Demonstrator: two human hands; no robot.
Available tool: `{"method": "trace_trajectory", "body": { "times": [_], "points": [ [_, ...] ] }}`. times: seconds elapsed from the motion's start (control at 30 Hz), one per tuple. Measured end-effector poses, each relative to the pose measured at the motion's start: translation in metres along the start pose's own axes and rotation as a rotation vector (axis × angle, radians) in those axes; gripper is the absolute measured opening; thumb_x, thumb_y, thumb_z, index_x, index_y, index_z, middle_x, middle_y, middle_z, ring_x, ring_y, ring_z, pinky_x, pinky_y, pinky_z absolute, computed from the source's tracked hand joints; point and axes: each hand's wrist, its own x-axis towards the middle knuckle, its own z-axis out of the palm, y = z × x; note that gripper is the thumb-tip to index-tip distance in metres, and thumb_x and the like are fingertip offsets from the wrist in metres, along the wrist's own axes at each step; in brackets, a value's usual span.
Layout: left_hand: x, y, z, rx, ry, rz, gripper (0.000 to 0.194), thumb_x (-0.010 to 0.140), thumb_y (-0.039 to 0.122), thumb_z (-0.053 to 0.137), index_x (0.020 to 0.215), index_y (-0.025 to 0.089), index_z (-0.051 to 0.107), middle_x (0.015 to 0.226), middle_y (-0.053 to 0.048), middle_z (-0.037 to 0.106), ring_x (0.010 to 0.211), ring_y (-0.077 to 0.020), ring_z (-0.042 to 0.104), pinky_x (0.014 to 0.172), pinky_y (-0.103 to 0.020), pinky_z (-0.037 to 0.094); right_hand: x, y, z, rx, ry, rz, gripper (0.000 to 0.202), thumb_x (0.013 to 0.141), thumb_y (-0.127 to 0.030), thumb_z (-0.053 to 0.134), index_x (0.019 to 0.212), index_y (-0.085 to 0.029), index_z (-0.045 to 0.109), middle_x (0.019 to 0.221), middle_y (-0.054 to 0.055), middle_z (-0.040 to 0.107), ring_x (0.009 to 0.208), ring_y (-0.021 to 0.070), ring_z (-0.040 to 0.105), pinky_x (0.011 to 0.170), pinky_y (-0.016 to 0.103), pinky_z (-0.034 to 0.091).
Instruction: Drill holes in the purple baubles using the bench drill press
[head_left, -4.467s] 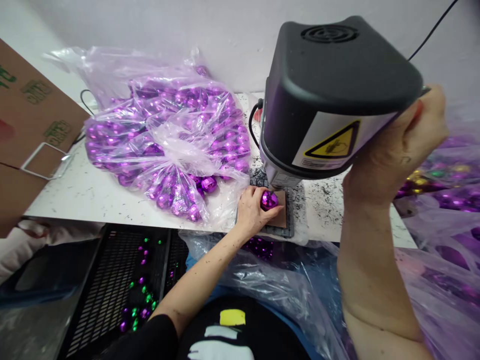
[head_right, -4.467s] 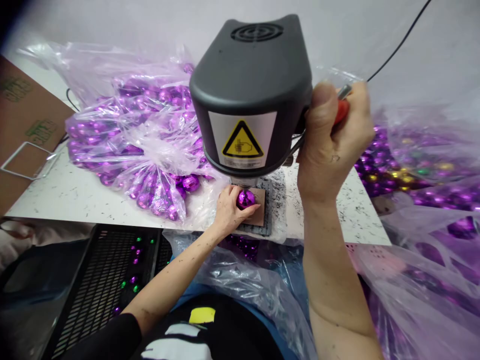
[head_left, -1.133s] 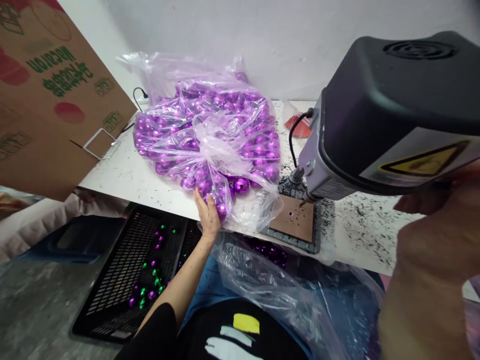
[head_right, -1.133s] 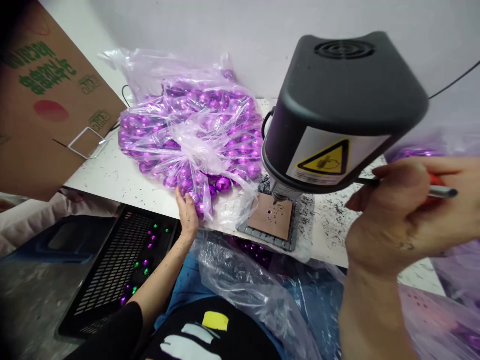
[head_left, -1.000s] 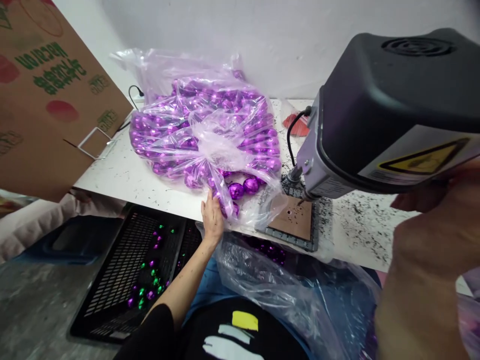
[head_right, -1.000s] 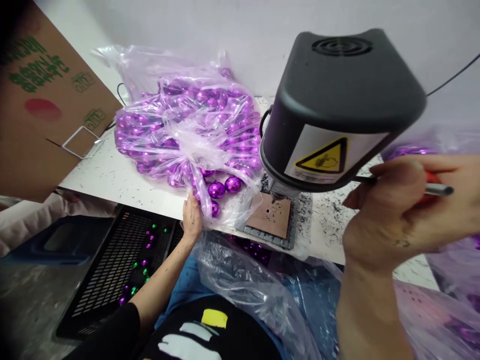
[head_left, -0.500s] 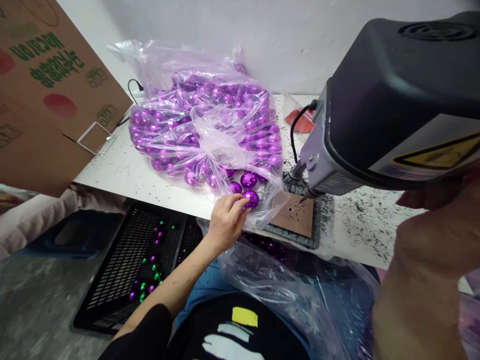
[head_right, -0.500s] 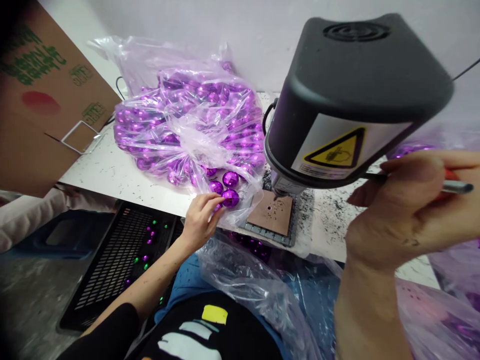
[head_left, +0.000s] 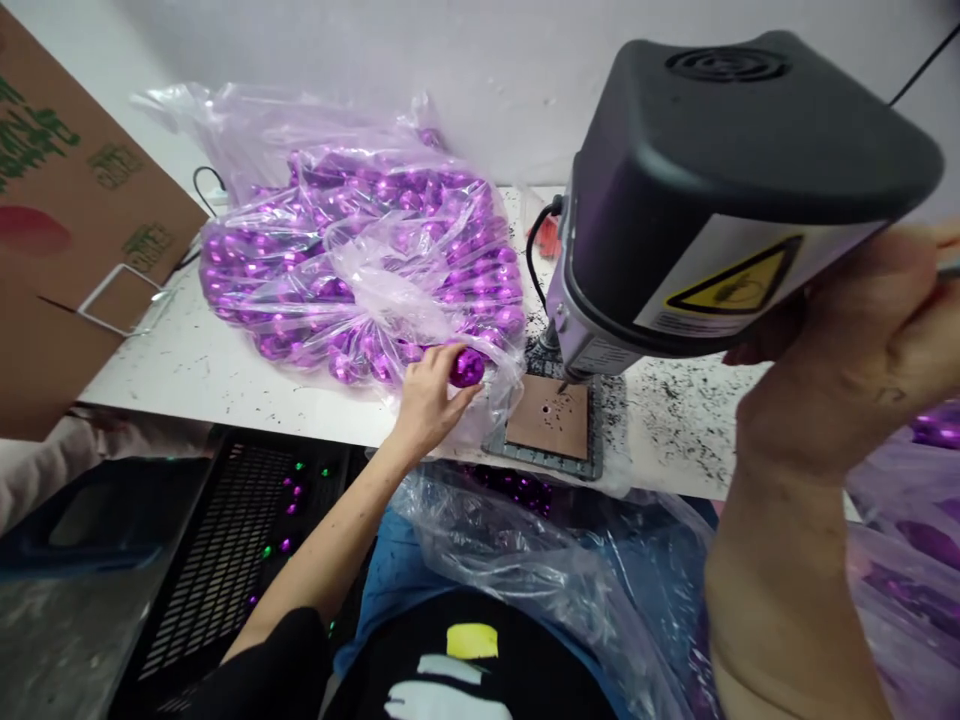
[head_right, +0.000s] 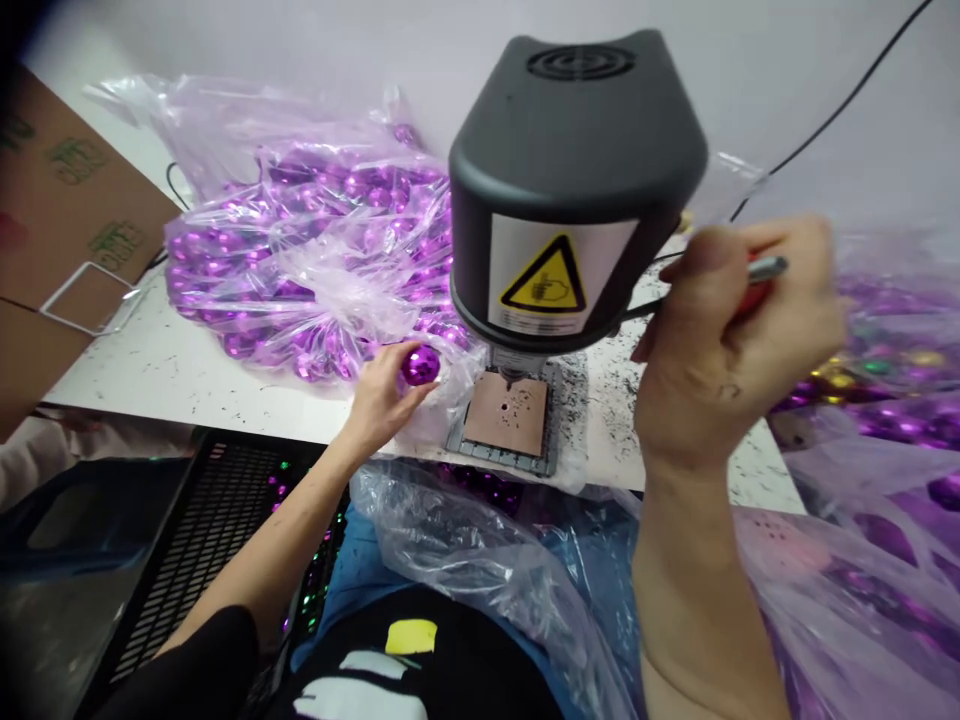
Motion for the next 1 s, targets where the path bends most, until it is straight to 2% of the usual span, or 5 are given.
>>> {"method": "trace_trajectory", "body": {
  "times": [0.1,0.27,0.43,0.77,1.0],
  "points": [
    [-0.014,0.029,-0.018,-0.373,0.083,-0.131,0.05,0.093,0.04,0.06,0.138,0.026,0.043,0.126,-0.01,0.061,0.108,-0.0221,0.064,0.088,-0.036,0.054,0.014,0.003,0.006,0.069,0.035,0.045,0.063,0.079,-0.077,0.038,0.071,-0.014,0.043,0.057,-0.005,0.034,0.05,0.0,0.035,0.054,0.023,0.024],
    [-0.03,0.055,0.006,-0.684,-0.345,-0.181,0.048,0.091,0.041,0.063,0.134,0.025,0.05,0.121,-0.009,0.066,0.103,-0.0217,0.067,0.089,-0.035,0.056,0.027,0.011,0.017,0.158,0.017,0.061,0.064,0.077,-0.077,0.039,0.067,-0.014,0.037,0.059,-0.004,0.027,0.056,0.0007,0.03,0.056,0.022,0.022],
    [-0.014,0.049,0.046,-0.468,-0.237,-0.073,0.049,0.088,0.038,0.069,0.131,0.022,0.051,0.128,-0.009,0.062,0.116,-0.0248,0.06,0.099,-0.04,0.05,0.026,0.012,0.018,0.197,0.006,0.06,0.061,0.08,-0.074,0.042,0.07,-0.013,0.041,0.062,-0.003,0.03,0.06,0.001,0.034,0.054,0.019,0.023],
    [-0.004,0.058,0.072,-0.216,-0.145,-0.02,0.049,0.084,0.044,0.072,0.124,0.021,0.056,0.114,-0.009,0.062,0.109,-0.0251,0.059,0.094,-0.039,0.048,0.023,0.014,0.019,0.161,0.014,0.05,0.059,0.085,-0.069,0.039,0.075,-0.011,0.047,0.061,-0.005,0.03,0.052,-0.0025,0.034,0.052,0.016,0.024],
    [0.005,0.068,0.092,-0.092,-0.106,-0.037,0.042,0.078,0.043,0.076,0.11,0.02,0.06,0.105,-0.008,0.061,0.103,-0.0273,0.056,0.092,-0.042,0.042,0.026,0.012,0.016,0.144,0.024,0.061,0.062,0.08,-0.072,0.04,0.068,-0.012,0.042,0.064,-0.004,0.033,0.076,0.0018,0.051,0.063,0.018,0.03]
  ]
}}
